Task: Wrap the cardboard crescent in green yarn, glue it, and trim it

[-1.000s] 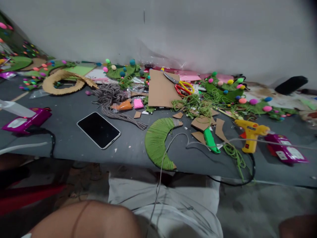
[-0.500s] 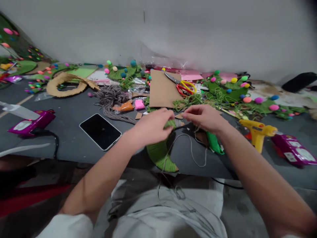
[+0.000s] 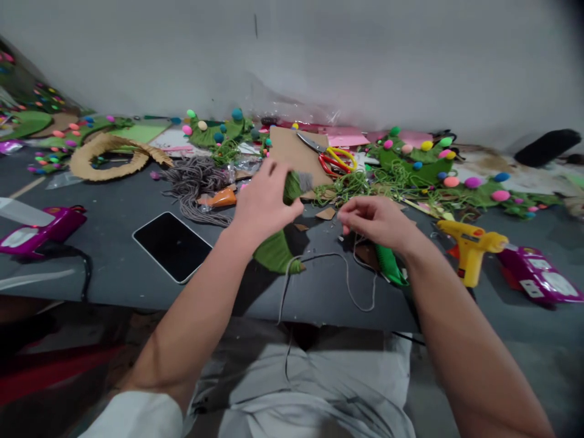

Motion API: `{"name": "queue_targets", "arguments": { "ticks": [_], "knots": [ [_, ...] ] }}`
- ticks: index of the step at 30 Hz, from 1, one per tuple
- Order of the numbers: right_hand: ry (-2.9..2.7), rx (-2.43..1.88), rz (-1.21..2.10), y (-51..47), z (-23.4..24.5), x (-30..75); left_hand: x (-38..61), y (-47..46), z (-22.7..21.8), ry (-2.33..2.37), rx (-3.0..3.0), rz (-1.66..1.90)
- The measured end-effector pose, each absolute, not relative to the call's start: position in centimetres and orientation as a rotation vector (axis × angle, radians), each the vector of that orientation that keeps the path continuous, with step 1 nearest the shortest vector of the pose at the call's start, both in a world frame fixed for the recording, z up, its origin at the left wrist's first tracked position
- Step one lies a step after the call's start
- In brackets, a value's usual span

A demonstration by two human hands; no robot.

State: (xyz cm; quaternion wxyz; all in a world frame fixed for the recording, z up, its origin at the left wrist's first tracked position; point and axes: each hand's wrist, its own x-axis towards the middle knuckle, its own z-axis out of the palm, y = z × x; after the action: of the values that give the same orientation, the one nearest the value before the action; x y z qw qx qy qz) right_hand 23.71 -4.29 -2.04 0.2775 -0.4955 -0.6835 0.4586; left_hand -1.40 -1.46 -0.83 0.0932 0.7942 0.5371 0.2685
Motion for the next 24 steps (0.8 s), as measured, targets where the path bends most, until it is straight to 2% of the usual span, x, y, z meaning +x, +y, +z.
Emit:
{"name": "queue_targets", "arguments": {
  "ticks": [2,4,5,7,8,9,11,13,15,18,24],
  "knots": [
    [-2.099,-1.115,1.753,-5.3,-0.6,24.8,-2.3,-0.8,-0.4,1.663,2.291,0.996],
    [-2.267,-0.625,2.173,-6.4,0.4,25.8,-3.2,-0.1,-0.4,1.66,2.232,1.142],
    [-2.268,-0.293,2.27,-6.9,0.6,26.2,-3.6,0.3,-0.5,1.638,2.209,1.205],
    [-2.046,0.209,2.154,-7.4,0.4,26.5,-4.2,0.8,-0.7,1.559,2.188,1.291],
    [-1.881,0.275,2.0,-7.4,0.1,26.4,-4.2,0.9,-0.7,1.501,2.203,1.302],
    [-1.742,0.199,1.835,-7.3,-0.2,26.1,-4.1,0.7,-0.7,1.432,2.234,1.284],
    [-1.55,-0.242,1.564,-6.8,-0.9,25.0,-3.4,0.0,-0.5,1.277,2.331,1.187],
    [-1.436,-0.746,1.368,-6.0,-1.4,23.8,-2.2,-1.1,-0.4,1.153,2.402,1.085],
    [-1.409,-1.048,1.242,-5.2,-1.9,22.8,-1.0,-2.2,-0.5,1.113,2.409,1.08],
    [-1.438,-1.207,1.246,-4.6,-2.4,22.4,0.3,-3.3,-1.1,1.077,2.367,1.052],
    [-1.429,-1.191,1.372,-4.8,-2.7,23.0,1.2,-3.6,-2.4,0.979,2.378,0.915]
  ]
}}
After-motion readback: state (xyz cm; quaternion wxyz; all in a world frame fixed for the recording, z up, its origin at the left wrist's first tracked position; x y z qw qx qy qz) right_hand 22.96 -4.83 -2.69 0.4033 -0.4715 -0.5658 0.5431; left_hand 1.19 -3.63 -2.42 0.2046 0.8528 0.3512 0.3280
